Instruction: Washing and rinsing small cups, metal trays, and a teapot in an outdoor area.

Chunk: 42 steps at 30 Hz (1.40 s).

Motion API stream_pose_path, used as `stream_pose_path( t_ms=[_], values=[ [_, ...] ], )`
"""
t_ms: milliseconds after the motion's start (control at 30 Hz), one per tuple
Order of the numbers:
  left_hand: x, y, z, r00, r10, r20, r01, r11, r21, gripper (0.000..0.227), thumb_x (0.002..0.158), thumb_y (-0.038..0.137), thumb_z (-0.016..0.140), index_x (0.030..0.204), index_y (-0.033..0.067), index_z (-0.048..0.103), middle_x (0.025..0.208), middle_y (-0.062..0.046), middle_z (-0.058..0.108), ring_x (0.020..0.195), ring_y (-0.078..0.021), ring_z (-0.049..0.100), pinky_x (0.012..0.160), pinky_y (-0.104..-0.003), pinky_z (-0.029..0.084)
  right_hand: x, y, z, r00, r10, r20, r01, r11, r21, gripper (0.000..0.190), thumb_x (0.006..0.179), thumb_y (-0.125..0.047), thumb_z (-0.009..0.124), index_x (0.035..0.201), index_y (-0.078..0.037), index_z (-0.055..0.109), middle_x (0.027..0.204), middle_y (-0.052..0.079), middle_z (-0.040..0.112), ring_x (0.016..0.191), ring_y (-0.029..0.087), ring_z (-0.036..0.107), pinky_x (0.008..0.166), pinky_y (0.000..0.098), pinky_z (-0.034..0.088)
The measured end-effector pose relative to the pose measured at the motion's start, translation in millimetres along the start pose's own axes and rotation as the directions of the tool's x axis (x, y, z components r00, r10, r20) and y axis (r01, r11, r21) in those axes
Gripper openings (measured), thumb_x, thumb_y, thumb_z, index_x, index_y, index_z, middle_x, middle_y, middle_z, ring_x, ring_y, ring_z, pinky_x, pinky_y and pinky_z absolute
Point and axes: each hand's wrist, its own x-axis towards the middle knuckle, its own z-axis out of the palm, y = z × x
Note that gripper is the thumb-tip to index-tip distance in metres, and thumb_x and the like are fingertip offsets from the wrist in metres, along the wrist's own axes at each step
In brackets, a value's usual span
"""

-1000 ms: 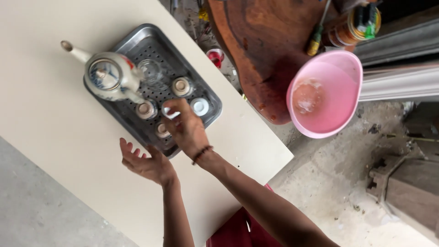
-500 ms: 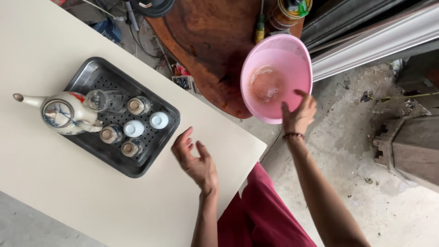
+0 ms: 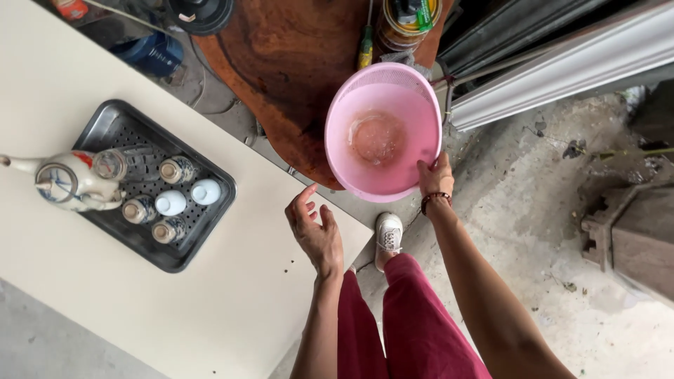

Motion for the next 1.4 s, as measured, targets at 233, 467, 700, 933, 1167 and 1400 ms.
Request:
stream_pose_path(
  t_ms=[233, 467, 700, 933, 1167, 1400],
  values=[
    [8.9, -7.7, 34.3, 0.952, -0.304, 0.039, 0.306, 0.945, -0.114, 0.068, 0.088, 0.029, 0.075, 0.145, 0.0117, 0.043, 0.14, -0.018, 0.046, 0.118, -0.0302, 0.054, 0.087, -0.046, 0.056, -21.5, -15.4, -0.6, 0.973, -0.213, 0.094, 0.204, 0.975, 0.089, 0.029, 0.094, -0.016, 0.066, 0.118, -0.004, 0.056, 0.103, 0.018, 0.074, 0.089, 0.03, 0.074, 0.076, 0.0446, 0.059],
    [23.9, -65.5, 18.5, 0.776, -0.622, -0.101, 0.455, 0.664, -0.594, 0.077, 0.085, 0.025, 0.066, 0.152, 0.0069, 0.033, 0.147, -0.021, 0.048, 0.128, -0.0386, 0.058, 0.092, -0.055, 0.058, 3.3, -40.3, 13.9, 0.821, -0.426, 0.381, 0.371, 0.904, 0.211, 0.049, 0.102, -0.041, 0.053, 0.14, -0.01, 0.049, 0.133, 0.031, 0.058, 0.12, 0.036, 0.06, 0.096, 0.0538, 0.054],
    [45.2, -30.5, -4.3, 0.762, -0.623, -0.175, 0.37, 0.642, -0.672, 0.072, 0.086, 0.018, 0.061, 0.154, 0.0076, 0.036, 0.144, -0.013, 0.051, 0.127, -0.0311, 0.057, 0.095, -0.047, 0.054, 119.6, -130.8, 30.5, 0.458, -0.879, 0.133, 0.868, 0.41, -0.28, 0.058, 0.094, -0.021, 0.069, 0.149, -0.011, 0.053, 0.149, 0.012, 0.053, 0.131, 0.032, 0.051, 0.101, 0.0529, 0.042],
    [40.5, -28.1, 5.1, 0.717, -0.676, -0.17, 0.375, 0.58, -0.723, 0.074, 0.083, 0.017, 0.062, 0.152, 0.0106, 0.036, 0.145, -0.011, 0.049, 0.128, -0.0301, 0.055, 0.096, -0.047, 0.056, 95.7, -67.7, 89.7, 0.674, -0.673, 0.303, 0.7, 0.453, -0.552, 0.071, 0.087, -0.02, 0.076, 0.152, -0.025, 0.048, 0.152, 0.004, 0.049, 0.129, 0.026, 0.048, 0.105, 0.0494, 0.044],
    [49.6, -31.0, 1.3, 0.754, -0.636, -0.165, 0.336, 0.588, -0.736, 0.076, 0.084, 0.017, 0.062, 0.153, 0.0091, 0.033, 0.146, -0.013, 0.048, 0.13, -0.0302, 0.053, 0.102, -0.048, 0.053, -18.9, 5.3, 138.0, 0.486, -0.529, 0.696, 0.869, 0.21, -0.447, 0.043, 0.096, -0.012, 0.054, 0.135, -0.029, 0.058, 0.127, 0.003, 0.06, 0.119, 0.028, 0.05, 0.103, 0.0467, 0.039],
    [75.3, -33.1, -17.4, 0.743, -0.656, -0.133, 0.377, 0.574, -0.726, 0.078, 0.082, 0.018, 0.063, 0.153, 0.0086, 0.033, 0.147, -0.014, 0.047, 0.13, -0.0313, 0.053, 0.104, -0.048, 0.051, 37.2, -115.4, 103.0, 0.609, -0.759, 0.231, 0.731, 0.424, -0.535, 0.063, 0.09, -0.002, 0.055, 0.148, -0.027, 0.053, 0.138, 0.008, 0.056, 0.111, 0.028, 0.055, 0.081, 0.0437, 0.047]
  ],
)
